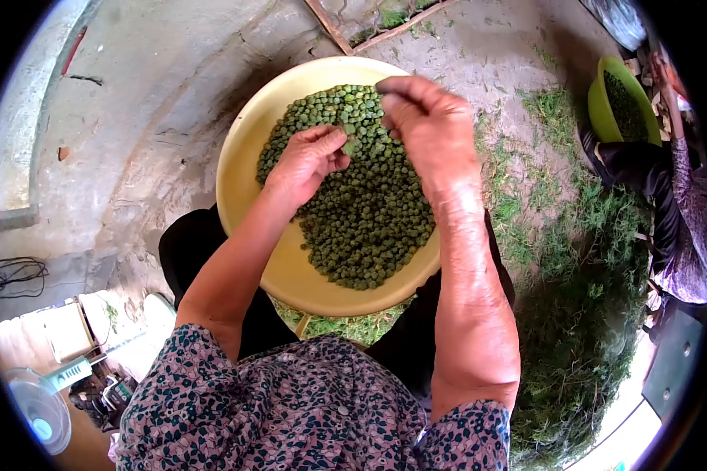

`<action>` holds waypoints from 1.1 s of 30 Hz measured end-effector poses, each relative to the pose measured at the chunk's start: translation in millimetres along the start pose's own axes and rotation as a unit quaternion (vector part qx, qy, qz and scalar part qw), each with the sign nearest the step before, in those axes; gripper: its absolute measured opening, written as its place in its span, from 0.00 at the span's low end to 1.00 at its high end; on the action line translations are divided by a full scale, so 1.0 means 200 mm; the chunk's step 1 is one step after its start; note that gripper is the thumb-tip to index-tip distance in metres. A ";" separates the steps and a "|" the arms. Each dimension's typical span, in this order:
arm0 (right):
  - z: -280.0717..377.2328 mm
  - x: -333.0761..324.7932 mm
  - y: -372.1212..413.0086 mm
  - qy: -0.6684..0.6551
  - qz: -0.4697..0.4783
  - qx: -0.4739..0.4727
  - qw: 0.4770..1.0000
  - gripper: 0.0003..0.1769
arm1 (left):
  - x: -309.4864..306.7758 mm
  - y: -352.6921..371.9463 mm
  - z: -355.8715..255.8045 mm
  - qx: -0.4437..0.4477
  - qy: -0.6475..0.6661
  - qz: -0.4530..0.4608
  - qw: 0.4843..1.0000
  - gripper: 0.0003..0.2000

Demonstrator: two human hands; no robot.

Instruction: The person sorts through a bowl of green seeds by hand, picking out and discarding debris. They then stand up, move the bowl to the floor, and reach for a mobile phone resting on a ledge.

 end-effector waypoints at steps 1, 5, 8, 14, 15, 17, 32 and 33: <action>0.01 0.03 0.03 0.070 0.049 0.017 0.996 0.11 | 0.00 0.06 -0.01 -0.007 -0.001 0.011 1.000 0.08; -0.06 0.16 0.16 -0.026 0.214 0.006 0.977 0.14 | -0.03 0.27 -0.02 -0.010 -0.007 0.035 0.999 0.06; -0.10 0.28 0.24 -0.101 0.233 0.031 0.967 0.10 | -0.11 0.45 -0.03 -0.008 -0.021 0.038 0.999 0.05; -0.12 0.35 0.43 -0.210 0.158 0.142 0.954 0.08 | -0.20 0.64 0.06 -0.014 0.056 0.033 0.998 0.05; -0.14 0.35 0.46 -0.167 0.152 0.138 0.964 0.09 | -0.22 0.67 0.08 -0.006 0.066 0.031 0.997 0.05; -0.18 0.35 0.51 -0.099 0.147 0.122 0.976 0.09 | -0.25 0.70 0.12 0.009 0.093 0.030 0.995 0.05; -0.21 0.53 1.04 -0.008 0.089 0.012 0.996 0.09 | -0.27 0.88 0.50 0.065 0.026 -0.010 0.998 0.06; -0.22 0.49 1.02 0.009 0.096 0.026 0.995 0.07 | -0.25 0.84 0.51 0.066 0.005 -0.016 0.998 0.06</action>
Point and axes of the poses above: each hand's wrist, its own y-axis away from the middle knuckle, its own x-axis out of the palm, z = x × y, the point moved 2 cm from there along -y, towards the middle knuckle, and after that the axes turned 11 degrees about -x, right-handed, at the moved point
